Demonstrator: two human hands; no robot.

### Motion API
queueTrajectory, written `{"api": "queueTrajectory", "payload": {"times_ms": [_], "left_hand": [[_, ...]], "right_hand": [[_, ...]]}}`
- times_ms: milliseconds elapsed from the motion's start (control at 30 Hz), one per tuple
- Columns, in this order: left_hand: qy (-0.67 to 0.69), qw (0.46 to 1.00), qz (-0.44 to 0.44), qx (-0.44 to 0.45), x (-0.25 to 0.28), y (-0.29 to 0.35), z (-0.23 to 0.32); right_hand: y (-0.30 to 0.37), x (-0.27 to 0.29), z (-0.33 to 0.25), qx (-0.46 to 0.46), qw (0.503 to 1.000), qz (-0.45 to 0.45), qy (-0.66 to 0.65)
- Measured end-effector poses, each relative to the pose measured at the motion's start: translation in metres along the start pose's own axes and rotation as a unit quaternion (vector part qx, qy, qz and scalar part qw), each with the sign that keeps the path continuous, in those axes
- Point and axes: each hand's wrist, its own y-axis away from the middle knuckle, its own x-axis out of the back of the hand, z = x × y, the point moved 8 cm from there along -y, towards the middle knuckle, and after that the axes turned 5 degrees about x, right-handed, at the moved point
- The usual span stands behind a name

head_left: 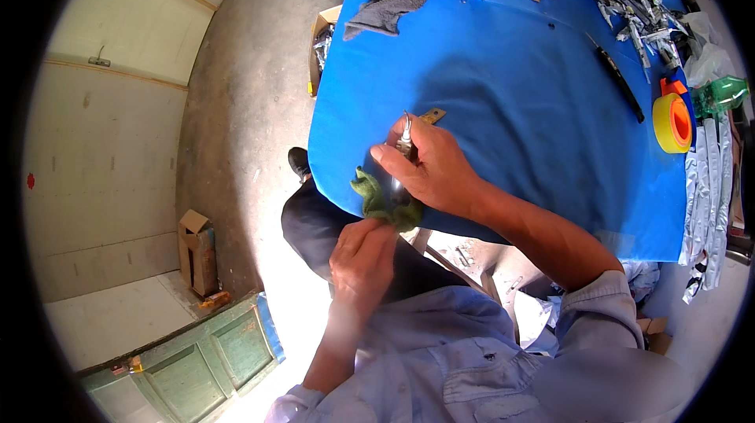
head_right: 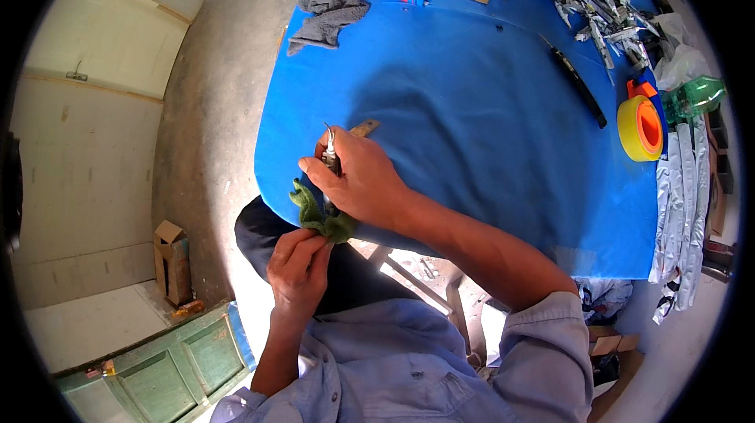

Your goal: The person cleans a small metal component with a cloth and applies liquid to it from a syringe while holding it with pliers.

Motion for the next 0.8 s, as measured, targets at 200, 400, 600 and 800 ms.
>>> {"api": "queueTrajectory", "payload": {"times_ms": [200,400,600,800], "left_hand": [[0.018,0.998,0.056,0.034,0.011,-0.019,-0.007],[0.022,0.999,0.015,0.021,-0.013,-0.017,-0.002],[0.029,0.998,-0.021,0.049,-0.007,0.006,-0.006],[0.048,0.995,0.04,0.079,0.014,-0.004,-0.015]], "right_hand": [[-0.001,-0.001,0.004,-0.026,1.0,0.0,-0.002],[-0.001,-0.001,0.003,0.008,1.0,0.003,0.009],[-0.002,0.002,0.016,-0.042,0.994,0.031,-0.093],[-0.004,0.006,0.031,-0.104,0.953,0.038,-0.281]]}}
